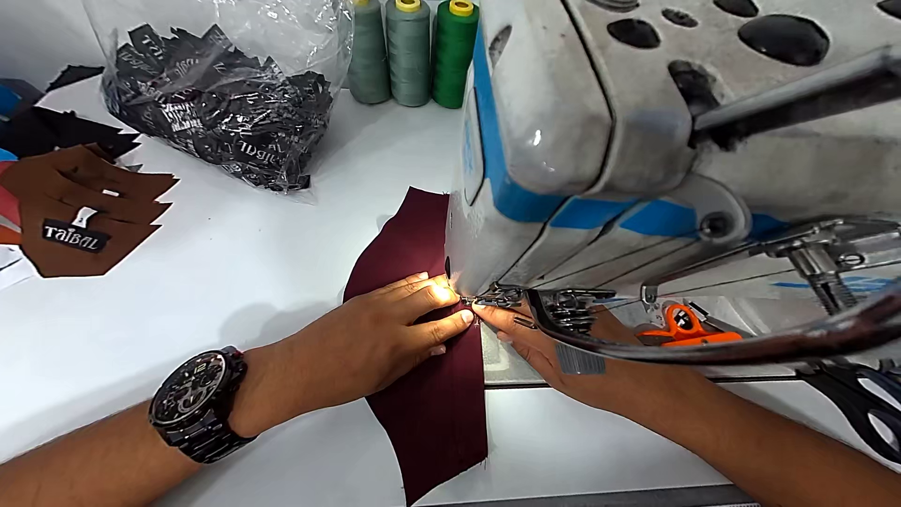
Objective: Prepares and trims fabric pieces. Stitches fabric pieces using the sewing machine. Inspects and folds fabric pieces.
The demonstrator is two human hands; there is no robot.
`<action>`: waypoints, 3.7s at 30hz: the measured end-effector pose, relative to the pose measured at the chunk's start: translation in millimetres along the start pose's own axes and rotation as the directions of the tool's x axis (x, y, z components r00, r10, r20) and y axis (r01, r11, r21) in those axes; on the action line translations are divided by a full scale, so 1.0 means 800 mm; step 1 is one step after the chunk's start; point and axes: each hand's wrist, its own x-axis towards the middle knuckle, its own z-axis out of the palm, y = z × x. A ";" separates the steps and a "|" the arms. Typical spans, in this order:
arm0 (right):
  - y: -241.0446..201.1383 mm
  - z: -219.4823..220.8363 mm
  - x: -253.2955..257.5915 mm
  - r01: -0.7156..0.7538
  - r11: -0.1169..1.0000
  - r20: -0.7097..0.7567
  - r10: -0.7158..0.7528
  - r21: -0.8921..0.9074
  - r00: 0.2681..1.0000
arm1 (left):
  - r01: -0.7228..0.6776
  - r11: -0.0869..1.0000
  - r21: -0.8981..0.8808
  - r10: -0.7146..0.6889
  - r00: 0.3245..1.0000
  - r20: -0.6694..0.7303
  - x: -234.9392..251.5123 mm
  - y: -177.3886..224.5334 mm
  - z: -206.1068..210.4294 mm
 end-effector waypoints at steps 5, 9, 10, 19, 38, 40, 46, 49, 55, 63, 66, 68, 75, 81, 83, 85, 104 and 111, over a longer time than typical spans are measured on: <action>-0.001 -0.001 -0.001 0.006 1.000 0.008 -0.006 -0.004 1.000 | 0.006 1.000 -0.020 -0.006 1.000 0.005 -0.002 -0.001 0.000; -0.003 -0.011 0.001 0.002 0.999 0.042 -0.004 0.039 0.999 | 0.001 1.000 -0.031 0.000 1.000 0.017 -0.001 -0.001 0.000; 0.000 -0.002 -0.001 0.004 0.999 0.021 -0.005 0.036 1.000 | 0.001 1.000 -0.026 -0.001 1.000 0.014 -0.001 -0.002 0.000; -0.005 -0.018 0.006 -0.054 0.997 0.096 0.049 0.052 0.994 | 0.017 1.000 -0.003 -0.017 1.000 -0.008 0.002 -0.001 -0.002; 0.004 0.004 0.004 -0.037 0.997 0.027 0.035 0.074 0.999 | -0.018 1.000 -0.003 0.018 1.000 -0.017 0.000 -0.005 -0.001; 0.004 0.005 0.002 0.001 0.997 -0.038 0.002 0.077 0.999 | -0.029 0.999 -0.024 0.028 1.000 -0.005 -0.002 -0.002 0.000; 0.002 -0.025 0.000 0.044 0.998 -0.246 -0.029 0.052 0.969 | -0.045 0.999 0.015 0.044 0.998 0.041 -0.020 0.035 -0.012; 0.008 -0.009 0.002 0.060 0.997 -0.246 -0.047 0.046 0.968 | 0.054 0.985 0.162 -0.060 0.998 0.030 -0.025 0.070 -0.018; -0.044 -0.009 -0.002 0.156 0.978 -0.206 -0.125 0.141 0.970 | 0.231 0.921 0.315 -0.260 0.964 0.055 -0.087 0.157 -0.002; -0.171 -0.012 -0.058 0.101 0.932 -0.236 -0.017 0.349 0.972 | 0.427 0.789 -0.442 -0.570 0.777 -0.267 -0.169 0.208 -0.069; -0.192 -0.054 -0.091 0.044 0.706 -0.138 0.077 0.707 0.987 | 0.408 0.549 -0.729 -0.721 0.673 -0.165 -0.173 0.232 -0.100; -0.202 -0.075 -0.114 0.005 0.580 -0.054 0.068 0.815 0.996 | 0.390 0.432 -0.813 -0.734 0.676 -0.066 -0.172 0.251 -0.108; -0.218 -0.103 -0.195 -0.103 0.563 0.050 0.108 0.820 0.993 | 0.343 0.492 -0.800 -0.620 0.783 -0.046 -0.150 0.295 -0.076; -0.220 -0.067 -0.350 -0.370 0.673 0.350 0.173 0.640 0.921 | 0.386 0.610 -0.692 -0.341 0.916 0.210 -0.144 0.307 0.037; -0.222 -0.058 -0.379 -0.490 0.716 0.310 0.380 0.498 0.871 | 0.354 0.660 -0.663 -0.318 0.931 0.181 -0.122 0.309 0.064; -0.218 -0.062 -0.388 -0.577 0.726 0.079 0.596 0.375 0.799 | 0.280 0.732 -0.622 -0.321 0.946 0.048 -0.092 0.305 0.074; -0.213 0.114 -0.440 -0.629 0.749 -0.090 0.655 0.209 0.750 | 0.148 0.964 -0.219 -0.125 0.985 0.119 -0.146 0.335 0.219; -0.263 0.134 -0.390 -0.554 0.772 -0.214 0.625 0.310 0.751 | 0.120 0.972 -0.204 -0.106 0.991 0.075 -0.096 0.358 0.255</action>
